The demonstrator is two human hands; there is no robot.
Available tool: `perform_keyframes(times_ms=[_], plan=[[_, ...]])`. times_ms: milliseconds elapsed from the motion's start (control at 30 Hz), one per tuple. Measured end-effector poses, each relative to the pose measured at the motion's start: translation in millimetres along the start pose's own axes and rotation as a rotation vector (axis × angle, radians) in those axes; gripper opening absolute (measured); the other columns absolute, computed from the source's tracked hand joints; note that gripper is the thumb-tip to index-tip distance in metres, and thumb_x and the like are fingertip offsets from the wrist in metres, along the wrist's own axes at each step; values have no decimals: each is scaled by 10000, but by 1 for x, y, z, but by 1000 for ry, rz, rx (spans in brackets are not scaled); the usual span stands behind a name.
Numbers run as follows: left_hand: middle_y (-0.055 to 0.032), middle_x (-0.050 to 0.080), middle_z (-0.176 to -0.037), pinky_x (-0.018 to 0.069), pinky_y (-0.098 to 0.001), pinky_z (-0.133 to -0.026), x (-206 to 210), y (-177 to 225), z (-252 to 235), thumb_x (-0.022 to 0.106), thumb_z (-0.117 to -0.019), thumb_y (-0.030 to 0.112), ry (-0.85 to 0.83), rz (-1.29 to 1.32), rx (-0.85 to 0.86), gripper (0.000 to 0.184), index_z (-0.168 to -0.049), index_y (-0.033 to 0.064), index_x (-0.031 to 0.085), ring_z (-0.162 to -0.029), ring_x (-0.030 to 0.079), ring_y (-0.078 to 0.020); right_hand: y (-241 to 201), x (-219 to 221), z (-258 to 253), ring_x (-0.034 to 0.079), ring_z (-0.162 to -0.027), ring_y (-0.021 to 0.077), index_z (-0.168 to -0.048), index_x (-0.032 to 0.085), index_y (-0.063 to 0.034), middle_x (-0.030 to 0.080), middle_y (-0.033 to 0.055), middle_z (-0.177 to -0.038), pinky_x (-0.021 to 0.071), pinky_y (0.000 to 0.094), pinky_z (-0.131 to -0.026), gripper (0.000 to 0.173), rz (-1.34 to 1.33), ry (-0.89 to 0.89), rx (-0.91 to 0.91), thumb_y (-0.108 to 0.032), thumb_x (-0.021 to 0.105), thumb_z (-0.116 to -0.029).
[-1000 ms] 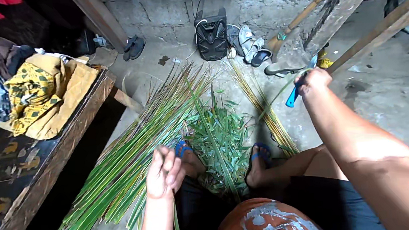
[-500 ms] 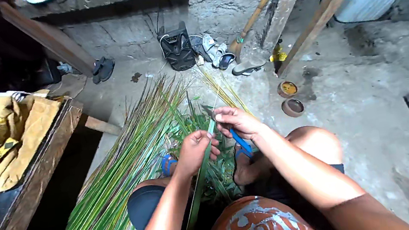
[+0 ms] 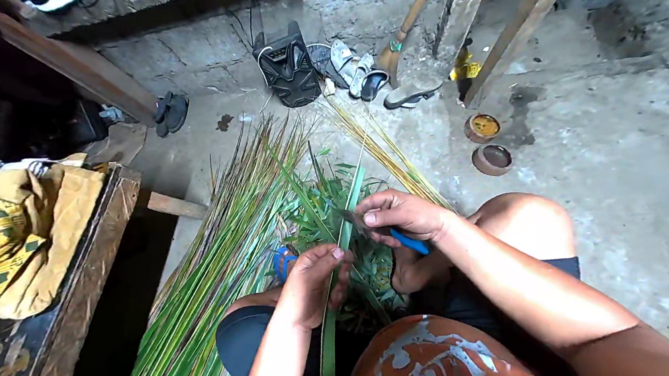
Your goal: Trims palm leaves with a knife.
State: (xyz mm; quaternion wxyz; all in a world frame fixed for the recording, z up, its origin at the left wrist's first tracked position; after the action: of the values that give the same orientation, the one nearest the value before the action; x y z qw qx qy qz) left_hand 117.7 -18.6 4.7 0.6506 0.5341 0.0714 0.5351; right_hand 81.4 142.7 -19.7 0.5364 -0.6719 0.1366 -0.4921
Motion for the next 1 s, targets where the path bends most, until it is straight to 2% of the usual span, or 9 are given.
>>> perform_keyframes(times_ms=[133,233,367,433,533,667,767,867,1000], plan=[[40,574,-647,447,-160,-423,5,-17,3,574,-1018,230,-116,174,-51,198,-955,95,705,-464,512,-12,-12,-17,-4,617,-567,73,-1180,703,-96,692,19,-779,527,217,-512,216,30,15,-88,-194,641,-998],[31,568,-648,453,-171,-427,0,-19,-2,540,-1038,239,-58,197,-24,237,-975,74,698,-469,515,-23,-10,-7,-5,604,-577,55,-1308,669,-119,690,1,-818,523,208,-513,314,52,-106,-51,-195,636,-1005],[-25,611,-654,515,-232,-428,-3,1,-6,474,-1077,171,103,-59,93,225,-1101,23,641,-477,579,-89,2,13,-4,594,-553,59,-1305,668,-92,692,14,-804,515,211,-493,313,97,-112,58,-189,634,-1010],[-55,641,-684,542,-266,-451,-2,9,-5,487,-1067,121,121,-184,142,177,-1078,11,626,-505,613,-123,4,12,-3,593,-557,60,-1306,659,-87,687,15,-797,511,211,-496,307,112,-92,53,-176,625,-1014],[-101,722,-819,590,-296,-530,0,13,-5,469,-1033,78,137,-262,162,181,-1027,-2,631,-596,681,-158,4,11,0,597,-574,56,-1321,653,-80,685,8,-804,514,204,-510,312,157,-75,66,-176,610,-1027],[-37,623,-684,489,-226,-432,5,9,-9,416,-1097,154,124,-235,169,277,-1083,-2,644,-478,549,-87,4,9,2,611,-585,59,-1290,676,-82,702,9,-814,524,205,-520,291,190,-64,60,-183,612,-1025],[21,562,-617,416,-166,-392,11,2,-11,404,-1085,177,18,-41,55,265,-1052,55,636,-431,479,-27,4,8,4,615,-573,49,-1250,699,-92,704,-9,-785,527,201,-517,263,185,-86,36,-185,619,-1017],[54,513,-597,413,-149,-390,16,-5,-11,470,-1072,224,-156,163,-25,213,-1001,103,630,-425,472,-10,6,2,3,619,-586,44,-1223,719,-91,714,-12,-801,530,202,-526,247,182,-125,-35,-185,618,-1018],[59,499,-596,400,-148,-384,16,-9,-11,464,-1068,227,-171,189,-54,217,-981,109,625,-420,460,-11,8,-7,0,620,-603,47,-1263,709,-79,713,-5,-814,536,207,-544,277,170,-73,-105,-177,615,-1021]])
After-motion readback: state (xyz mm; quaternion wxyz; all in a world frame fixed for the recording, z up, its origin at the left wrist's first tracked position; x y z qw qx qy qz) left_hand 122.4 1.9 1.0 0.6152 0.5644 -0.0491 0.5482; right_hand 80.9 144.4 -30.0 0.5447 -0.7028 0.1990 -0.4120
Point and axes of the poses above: each hand's wrist, its own z-axis away from the middle knuckle, its own x-axis out of the palm, y = z × x, the point moved 8 cm from there along -z, towards the middle knuckle
